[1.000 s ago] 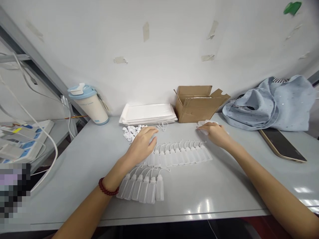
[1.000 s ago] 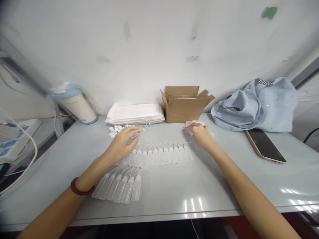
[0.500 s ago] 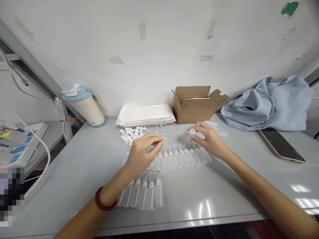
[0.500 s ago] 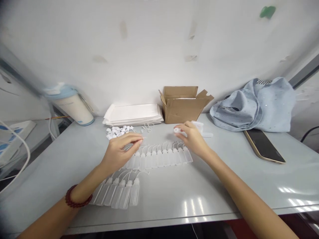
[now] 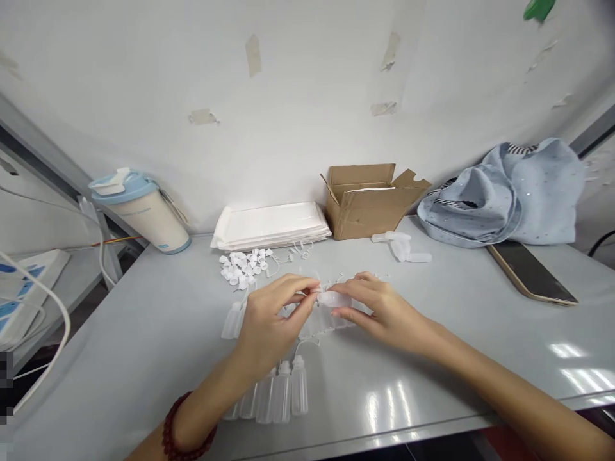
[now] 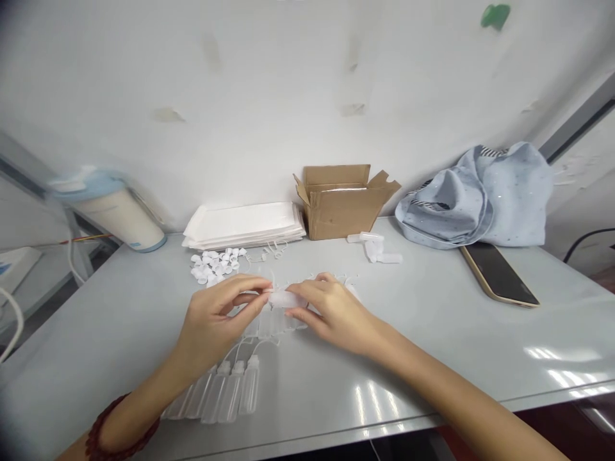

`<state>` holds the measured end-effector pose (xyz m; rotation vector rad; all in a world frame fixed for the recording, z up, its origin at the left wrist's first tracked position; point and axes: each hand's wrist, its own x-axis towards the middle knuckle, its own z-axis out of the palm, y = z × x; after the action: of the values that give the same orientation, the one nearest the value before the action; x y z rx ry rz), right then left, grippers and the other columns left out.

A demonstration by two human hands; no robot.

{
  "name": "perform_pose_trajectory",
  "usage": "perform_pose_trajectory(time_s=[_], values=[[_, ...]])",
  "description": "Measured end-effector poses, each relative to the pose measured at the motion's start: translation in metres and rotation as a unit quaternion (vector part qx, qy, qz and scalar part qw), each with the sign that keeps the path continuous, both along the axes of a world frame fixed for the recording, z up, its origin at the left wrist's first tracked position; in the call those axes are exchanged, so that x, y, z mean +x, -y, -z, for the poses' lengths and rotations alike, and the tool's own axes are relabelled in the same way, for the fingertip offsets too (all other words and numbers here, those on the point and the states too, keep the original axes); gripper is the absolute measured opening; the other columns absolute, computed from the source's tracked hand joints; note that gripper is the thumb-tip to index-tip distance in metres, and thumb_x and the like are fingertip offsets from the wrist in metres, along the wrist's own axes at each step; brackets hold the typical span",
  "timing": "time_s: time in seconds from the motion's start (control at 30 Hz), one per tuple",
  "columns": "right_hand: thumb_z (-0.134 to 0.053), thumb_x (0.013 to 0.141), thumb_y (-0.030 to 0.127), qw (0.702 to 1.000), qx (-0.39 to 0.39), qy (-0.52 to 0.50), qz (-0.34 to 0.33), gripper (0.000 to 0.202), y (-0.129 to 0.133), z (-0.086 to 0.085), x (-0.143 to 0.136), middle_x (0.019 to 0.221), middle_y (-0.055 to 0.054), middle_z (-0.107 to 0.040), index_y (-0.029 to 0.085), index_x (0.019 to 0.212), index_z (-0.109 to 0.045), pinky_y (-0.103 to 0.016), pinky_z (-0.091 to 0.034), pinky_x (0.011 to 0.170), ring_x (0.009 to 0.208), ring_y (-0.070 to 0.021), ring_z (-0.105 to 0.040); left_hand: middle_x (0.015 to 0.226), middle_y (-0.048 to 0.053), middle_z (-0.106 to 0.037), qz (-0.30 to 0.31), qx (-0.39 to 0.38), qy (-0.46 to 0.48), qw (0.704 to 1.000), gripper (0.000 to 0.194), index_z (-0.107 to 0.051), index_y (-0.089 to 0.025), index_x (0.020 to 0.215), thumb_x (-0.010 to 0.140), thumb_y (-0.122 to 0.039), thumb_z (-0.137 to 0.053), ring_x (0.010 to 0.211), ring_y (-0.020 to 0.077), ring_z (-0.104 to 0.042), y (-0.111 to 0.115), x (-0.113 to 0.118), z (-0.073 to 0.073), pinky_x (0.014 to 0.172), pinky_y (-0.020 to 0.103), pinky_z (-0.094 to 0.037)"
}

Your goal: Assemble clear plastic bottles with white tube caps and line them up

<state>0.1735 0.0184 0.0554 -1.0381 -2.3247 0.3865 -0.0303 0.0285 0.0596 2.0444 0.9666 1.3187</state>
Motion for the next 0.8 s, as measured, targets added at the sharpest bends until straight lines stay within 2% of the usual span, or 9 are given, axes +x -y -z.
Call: perform_pose_trajectory(time_s=[0.13, 0.23, 0.37, 0.5, 0.67, 0.8], values=[[-0.049, 0.095, 0.031, 1.000, -0.019, -0.003, 0.013, 0.021, 0.001, -0.001, -0.002, 0.078, -0.004, -0.068, 0.015, 0.100, -0.062, -0.034, -0.043, 0.074, 0.067, -0.0166, -0.058, 0.089, 0.002, -0.073, 0.004, -0.033, 0.003, 0.999, 0.017, -0.072, -0.019, 0.091, 0.082, -0.010, -0.060, 0.080, 0.0140, -0.068, 0.005, 0.001, -0.003, 0.069, 0.024, -0.062], [-0.048, 0.096, 0.031, 0.999, -0.028, -0.009, 0.024, 0.021, 0.001, -0.002, -0.003, 0.078, -0.004, -0.068, 0.015, 0.102, -0.061, -0.033, -0.043, 0.073, 0.067, -0.0171, -0.059, 0.093, 0.003, -0.073, 0.001, -0.044, -0.007, 0.999, 0.018, -0.072, -0.020, 0.092, 0.083, -0.011, -0.060, 0.084, 0.0158, -0.069, 0.008, 0.001, -0.007, 0.070, 0.024, -0.062], [-0.047, 0.095, 0.030, 0.999, -0.031, -0.016, 0.035, 0.028, 0.005, -0.003, -0.004, 0.073, -0.004, -0.067, 0.014, 0.115, -0.057, -0.033, -0.044, 0.072, 0.068, -0.0182, -0.058, 0.103, 0.004, -0.071, 0.011, -0.004, -0.044, 0.999, 0.024, -0.070, -0.022, 0.100, 0.085, -0.010, -0.057, 0.091, 0.0160, -0.068, 0.011, 0.000, -0.010, 0.075, 0.023, -0.060], [-0.045, 0.095, 0.031, 0.998, -0.037, -0.015, 0.056, 0.043, 0.009, -0.002, -0.006, 0.071, -0.004, -0.066, 0.012, 0.134, -0.044, -0.034, -0.046, 0.070, 0.070, -0.0200, -0.056, 0.108, 0.004, -0.069, 0.019, 0.047, -0.078, 0.996, 0.028, -0.068, -0.022, 0.106, 0.086, -0.008, -0.055, 0.097, 0.0155, -0.066, 0.012, -0.001, -0.009, 0.086, 0.026, -0.056], [-0.045, 0.095, 0.028, 0.996, -0.060, -0.040, 0.048, 0.042, 0.012, -0.003, -0.009, 0.065, 0.000, -0.060, 0.014, 0.134, -0.040, -0.030, -0.045, 0.065, 0.065, -0.0171, -0.054, 0.112, 0.005, -0.067, 0.021, 0.067, -0.096, 0.993, 0.032, -0.066, -0.024, 0.109, 0.087, -0.007, -0.052, 0.101, 0.0161, -0.065, 0.014, 0.001, -0.009, 0.088, 0.026, -0.055], [-0.045, 0.095, 0.027, 0.994, -0.083, -0.049, 0.044, 0.039, 0.013, -0.004, -0.010, 0.064, 0.003, -0.056, 0.017, 0.132, -0.039, -0.025, -0.041, 0.059, 0.061, -0.0147, -0.052, 0.112, 0.006, -0.065, 0.024, 0.056, -0.101, 0.993, 0.034, -0.065, -0.026, 0.112, 0.088, -0.008, -0.050, 0.100, 0.0173, -0.064, 0.014, 0.001, -0.009, 0.082, 0.027, -0.056]])
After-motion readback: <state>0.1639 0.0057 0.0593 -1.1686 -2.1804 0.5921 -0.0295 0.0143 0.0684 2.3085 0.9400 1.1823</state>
